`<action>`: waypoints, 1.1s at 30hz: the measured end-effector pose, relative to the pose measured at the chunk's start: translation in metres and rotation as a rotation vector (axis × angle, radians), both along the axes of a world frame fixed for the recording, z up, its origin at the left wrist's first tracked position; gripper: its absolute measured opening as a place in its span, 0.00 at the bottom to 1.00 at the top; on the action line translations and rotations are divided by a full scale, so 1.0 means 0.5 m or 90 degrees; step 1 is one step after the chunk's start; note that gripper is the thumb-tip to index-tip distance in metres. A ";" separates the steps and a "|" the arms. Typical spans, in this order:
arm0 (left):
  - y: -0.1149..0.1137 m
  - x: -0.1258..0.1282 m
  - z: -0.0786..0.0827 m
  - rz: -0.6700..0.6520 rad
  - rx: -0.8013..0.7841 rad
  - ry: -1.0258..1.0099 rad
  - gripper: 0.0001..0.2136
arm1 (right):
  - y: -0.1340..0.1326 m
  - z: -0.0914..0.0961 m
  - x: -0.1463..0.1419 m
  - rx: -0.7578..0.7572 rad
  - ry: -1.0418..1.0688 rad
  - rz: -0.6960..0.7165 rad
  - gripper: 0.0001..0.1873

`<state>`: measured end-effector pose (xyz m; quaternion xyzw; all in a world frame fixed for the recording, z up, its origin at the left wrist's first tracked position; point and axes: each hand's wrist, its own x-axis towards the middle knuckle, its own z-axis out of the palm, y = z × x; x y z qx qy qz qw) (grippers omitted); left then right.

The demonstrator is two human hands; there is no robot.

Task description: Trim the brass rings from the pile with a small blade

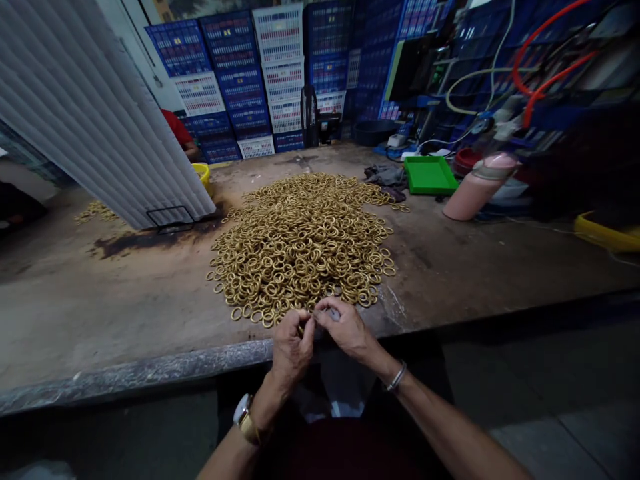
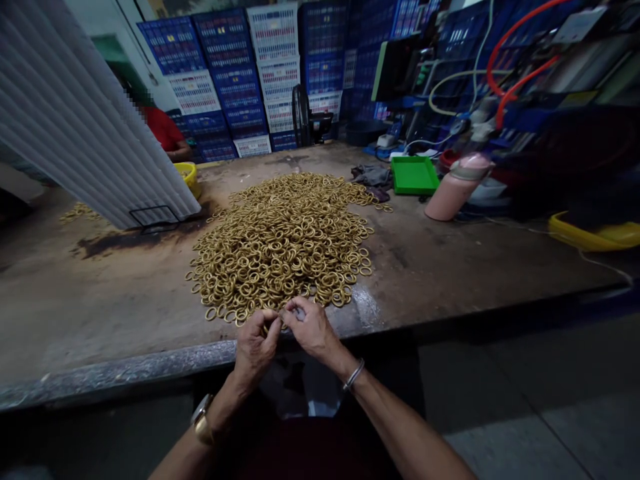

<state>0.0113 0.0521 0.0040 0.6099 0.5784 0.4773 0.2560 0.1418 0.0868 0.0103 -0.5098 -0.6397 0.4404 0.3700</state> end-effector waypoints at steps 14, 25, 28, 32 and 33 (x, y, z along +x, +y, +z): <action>-0.013 -0.003 0.031 -0.177 -0.440 -0.564 0.13 | -0.004 0.003 -0.004 -0.155 0.113 0.022 0.11; -0.011 0.002 0.019 -0.108 -0.371 -0.486 0.13 | -0.016 -0.030 0.013 0.113 -0.224 0.098 0.08; -0.012 0.004 0.021 -0.103 -0.361 -0.457 0.12 | -0.023 -0.029 0.012 0.147 -0.294 0.131 0.08; -0.013 0.005 0.020 -0.094 -0.345 -0.436 0.12 | -0.023 -0.025 0.008 0.154 -0.348 0.147 0.09; -0.013 0.005 0.018 -0.094 -0.337 -0.431 0.12 | -0.023 -0.022 0.007 0.153 -0.357 0.152 0.09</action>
